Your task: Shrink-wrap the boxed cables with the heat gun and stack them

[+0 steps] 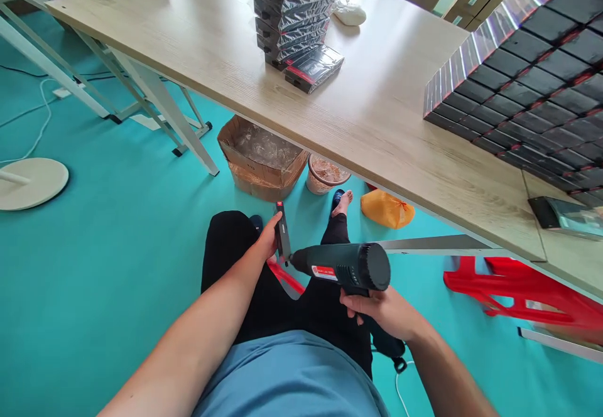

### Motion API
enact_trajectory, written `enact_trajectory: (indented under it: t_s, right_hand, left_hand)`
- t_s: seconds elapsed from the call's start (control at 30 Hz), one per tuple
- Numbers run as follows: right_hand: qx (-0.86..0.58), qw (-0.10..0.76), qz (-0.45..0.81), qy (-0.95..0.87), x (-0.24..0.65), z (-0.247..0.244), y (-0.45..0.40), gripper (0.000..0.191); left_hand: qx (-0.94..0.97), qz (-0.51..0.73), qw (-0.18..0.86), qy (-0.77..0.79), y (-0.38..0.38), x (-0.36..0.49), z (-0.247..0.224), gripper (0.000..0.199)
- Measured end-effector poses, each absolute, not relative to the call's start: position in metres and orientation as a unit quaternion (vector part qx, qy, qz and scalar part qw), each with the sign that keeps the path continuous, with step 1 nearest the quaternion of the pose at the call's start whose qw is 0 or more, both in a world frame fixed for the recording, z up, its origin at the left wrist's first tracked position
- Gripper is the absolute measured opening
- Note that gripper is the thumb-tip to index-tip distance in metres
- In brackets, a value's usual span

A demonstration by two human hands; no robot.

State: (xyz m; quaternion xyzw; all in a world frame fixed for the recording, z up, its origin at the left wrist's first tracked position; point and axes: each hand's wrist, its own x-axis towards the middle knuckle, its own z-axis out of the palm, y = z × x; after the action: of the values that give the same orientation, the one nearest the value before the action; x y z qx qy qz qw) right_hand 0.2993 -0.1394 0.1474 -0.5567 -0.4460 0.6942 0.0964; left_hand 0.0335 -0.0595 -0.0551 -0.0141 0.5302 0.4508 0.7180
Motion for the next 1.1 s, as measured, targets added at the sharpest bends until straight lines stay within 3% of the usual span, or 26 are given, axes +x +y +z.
enact_trajectory:
  t_s: [0.1,0.2,0.3,0.6,0.8,1.1]
  right_hand:
    - [-0.579,0.19,0.694,-0.384,0.309,0.141,-0.152,0.036]
    - [-0.589,0.253,0.704,-0.307,0.314,0.137,-0.161,0.044]
    - [-0.569,0.286,0.725,-0.261,0.317,0.136,-0.167,0.042]
    - [-0.549,0.352,0.74,-0.166,0.315,0.119,-0.165,0.04]
    - [-0.545,0.396,0.736,-0.061,0.317,0.113,-0.154,0.025]
    - [-0.53,0.411,0.736,-0.09,0.33,0.102,-0.15,0.026]
  left_hand:
    - [-0.066,0.498,0.73,0.464,-0.062,0.028,-0.04,0.043]
    - [-0.036,0.512,0.773,0.373,-0.064,0.025,-0.026,0.059]
    - [0.001,0.479,0.788,0.386,-0.064,0.026,-0.021,0.069]
    - [0.01,0.429,0.789,0.44,-0.065,0.026,-0.025,0.066]
    - [-0.014,0.357,0.844,0.401,-0.068,0.027,-0.013,0.062]
    - [0.0,0.321,0.859,0.399,-0.069,0.03,-0.017,0.057]
